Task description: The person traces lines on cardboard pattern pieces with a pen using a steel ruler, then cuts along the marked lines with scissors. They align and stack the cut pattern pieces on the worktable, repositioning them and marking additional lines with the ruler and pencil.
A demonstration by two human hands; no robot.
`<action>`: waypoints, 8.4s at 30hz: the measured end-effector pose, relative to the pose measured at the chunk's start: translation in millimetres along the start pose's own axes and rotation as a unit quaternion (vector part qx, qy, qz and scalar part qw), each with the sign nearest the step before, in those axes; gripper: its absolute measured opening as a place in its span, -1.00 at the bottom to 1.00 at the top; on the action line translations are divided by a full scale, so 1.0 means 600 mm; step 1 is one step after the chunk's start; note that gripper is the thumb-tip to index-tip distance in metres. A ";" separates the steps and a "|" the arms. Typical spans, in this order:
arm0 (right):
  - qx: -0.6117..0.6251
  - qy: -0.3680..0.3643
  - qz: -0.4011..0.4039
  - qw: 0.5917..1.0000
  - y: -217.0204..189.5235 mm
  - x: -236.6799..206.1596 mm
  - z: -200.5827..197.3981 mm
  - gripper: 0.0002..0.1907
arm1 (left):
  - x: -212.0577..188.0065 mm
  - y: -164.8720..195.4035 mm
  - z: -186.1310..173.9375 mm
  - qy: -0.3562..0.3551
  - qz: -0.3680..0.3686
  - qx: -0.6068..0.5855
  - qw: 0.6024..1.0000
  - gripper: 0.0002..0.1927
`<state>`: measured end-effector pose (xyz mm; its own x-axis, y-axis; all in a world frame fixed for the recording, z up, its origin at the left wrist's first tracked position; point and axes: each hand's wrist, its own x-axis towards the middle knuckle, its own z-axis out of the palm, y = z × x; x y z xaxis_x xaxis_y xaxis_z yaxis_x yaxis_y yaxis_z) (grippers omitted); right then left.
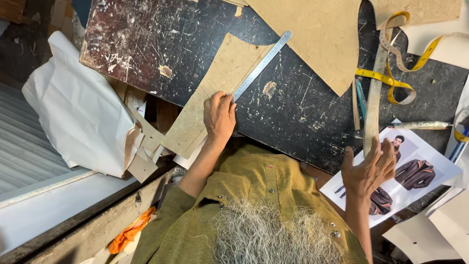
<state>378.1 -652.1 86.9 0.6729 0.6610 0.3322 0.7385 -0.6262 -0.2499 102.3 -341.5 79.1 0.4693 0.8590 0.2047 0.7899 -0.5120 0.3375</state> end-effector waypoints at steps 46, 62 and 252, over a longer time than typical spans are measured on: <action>0.603 -0.213 0.301 0.707 0.000 0.066 0.043 -0.75 | -0.111 -0.124 -0.088 0.186 -0.297 -0.280 0.894 -0.74; 0.558 -0.171 0.266 0.768 0.038 0.074 -0.016 -0.70 | -0.128 -0.027 -0.023 0.163 -0.206 -0.352 0.898 -0.70; 0.003 -0.279 -0.134 0.951 -0.035 -0.068 0.028 -0.39 | 0.297 -0.157 0.079 -0.125 0.020 0.073 0.989 0.59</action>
<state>335.9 -659.4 63.4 0.3780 0.9138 -0.1487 0.8857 -0.4037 -0.2293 130.3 -140.3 40.1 0.5693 0.8218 -0.0240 0.8092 -0.5549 0.1931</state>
